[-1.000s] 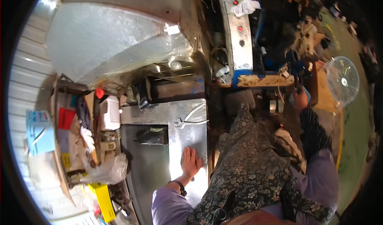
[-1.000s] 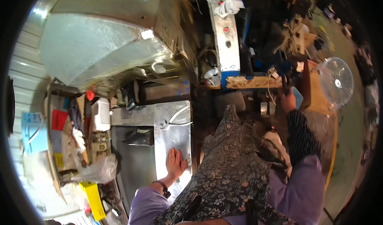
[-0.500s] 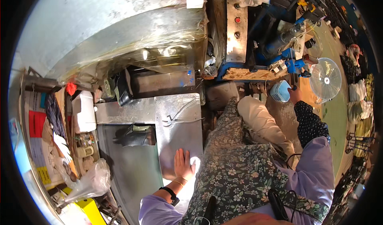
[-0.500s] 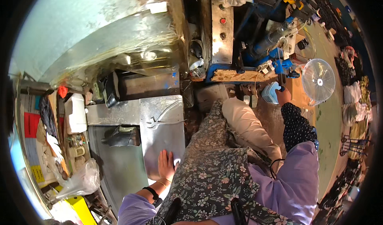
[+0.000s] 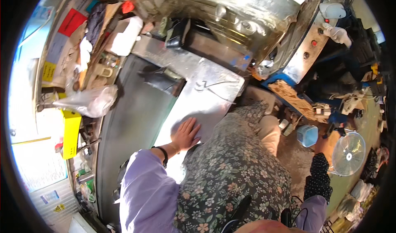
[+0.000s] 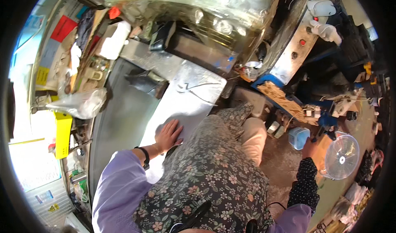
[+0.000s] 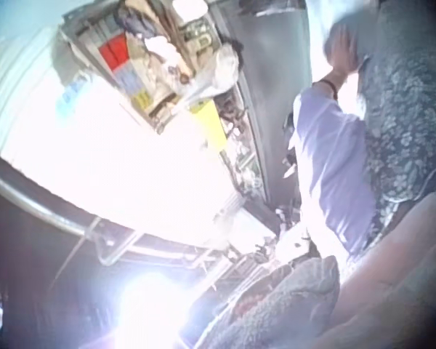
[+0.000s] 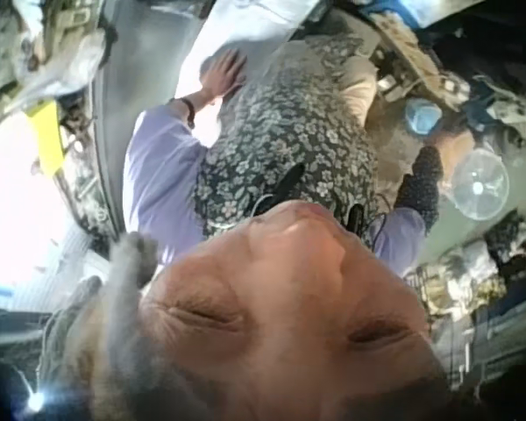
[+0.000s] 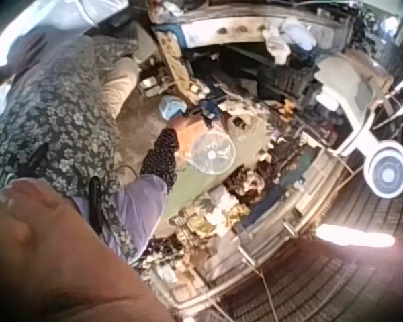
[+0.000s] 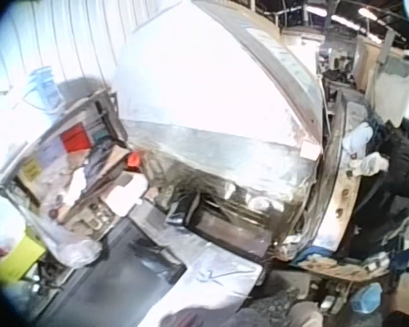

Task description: Assembling, inspecting, and pressing shoe components on a manufacturing line.

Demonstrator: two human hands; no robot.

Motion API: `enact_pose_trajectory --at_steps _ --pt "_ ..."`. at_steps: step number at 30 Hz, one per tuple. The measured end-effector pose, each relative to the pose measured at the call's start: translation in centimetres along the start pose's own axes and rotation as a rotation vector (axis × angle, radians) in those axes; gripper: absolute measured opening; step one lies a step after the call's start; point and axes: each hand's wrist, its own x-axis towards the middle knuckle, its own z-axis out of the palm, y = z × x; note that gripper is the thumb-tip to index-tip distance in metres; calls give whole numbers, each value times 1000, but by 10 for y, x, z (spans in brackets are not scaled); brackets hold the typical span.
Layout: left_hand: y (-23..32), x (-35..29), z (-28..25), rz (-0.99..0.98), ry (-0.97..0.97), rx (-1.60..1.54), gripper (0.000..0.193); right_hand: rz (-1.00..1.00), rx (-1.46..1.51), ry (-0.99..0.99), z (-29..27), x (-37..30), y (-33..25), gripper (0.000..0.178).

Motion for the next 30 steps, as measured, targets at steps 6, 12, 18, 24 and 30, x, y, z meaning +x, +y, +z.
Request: enact_pose_trajectory --at_steps 6,12,18,24,30 --pt "9 -3 10 -12 269 -157 59 -78 -161 119 3 3 -14 44" --pt "-28 38 8 -779 939 -329 56 188 -98 -9 2 1 -32 59" --pt "-100 163 -74 -1157 878 -1355 76 190 -149 11 -3 -8 -50 77" --pt "-121 107 -140 -204 622 -13 91 274 -18 -28 -5 -15 -60 65" --pt "-184 85 -152 -559 405 27 115 148 -43 38 -2 -16 -49 59"
